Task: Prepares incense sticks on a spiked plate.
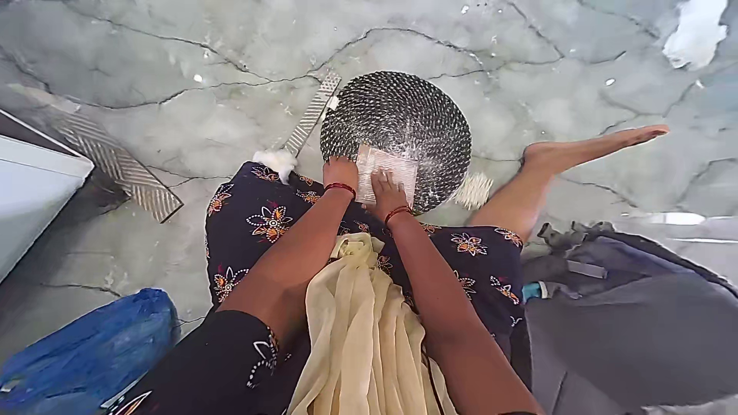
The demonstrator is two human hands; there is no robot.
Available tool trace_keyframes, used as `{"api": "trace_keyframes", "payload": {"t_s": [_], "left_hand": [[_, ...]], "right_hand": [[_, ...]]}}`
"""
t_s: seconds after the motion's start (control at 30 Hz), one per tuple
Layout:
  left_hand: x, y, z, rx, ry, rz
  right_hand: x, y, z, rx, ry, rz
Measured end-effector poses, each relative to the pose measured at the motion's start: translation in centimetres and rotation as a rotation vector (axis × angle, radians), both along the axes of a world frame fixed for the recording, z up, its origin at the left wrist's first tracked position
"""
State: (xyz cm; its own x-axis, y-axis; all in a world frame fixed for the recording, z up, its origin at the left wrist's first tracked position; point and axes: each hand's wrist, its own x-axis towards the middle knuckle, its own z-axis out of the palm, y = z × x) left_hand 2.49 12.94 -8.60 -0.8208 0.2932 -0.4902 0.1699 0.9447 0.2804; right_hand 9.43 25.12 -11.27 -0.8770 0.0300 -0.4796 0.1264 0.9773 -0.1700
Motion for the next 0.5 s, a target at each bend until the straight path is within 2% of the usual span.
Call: {"api": "trace_keyframes", "payload": {"t_s": [0.27,0.37,0.5], "left_hand": [[0.3,0.0,0.6,-0.047,-0.026,0.005],[0.0,0.2,0.7,-0.041,-0.033,0.012],[0.1,0.3,0.5,-0.021,-0.035,0.009]], "right_hand": [[-0.9,0.2,2.6,0.033,-0.066,0.058],[-1.7,-0.6,1.7,0.066,-0.108,0.034],[-0.3,-2.1,0.5,0.027,-0.016,-0.053]]}}
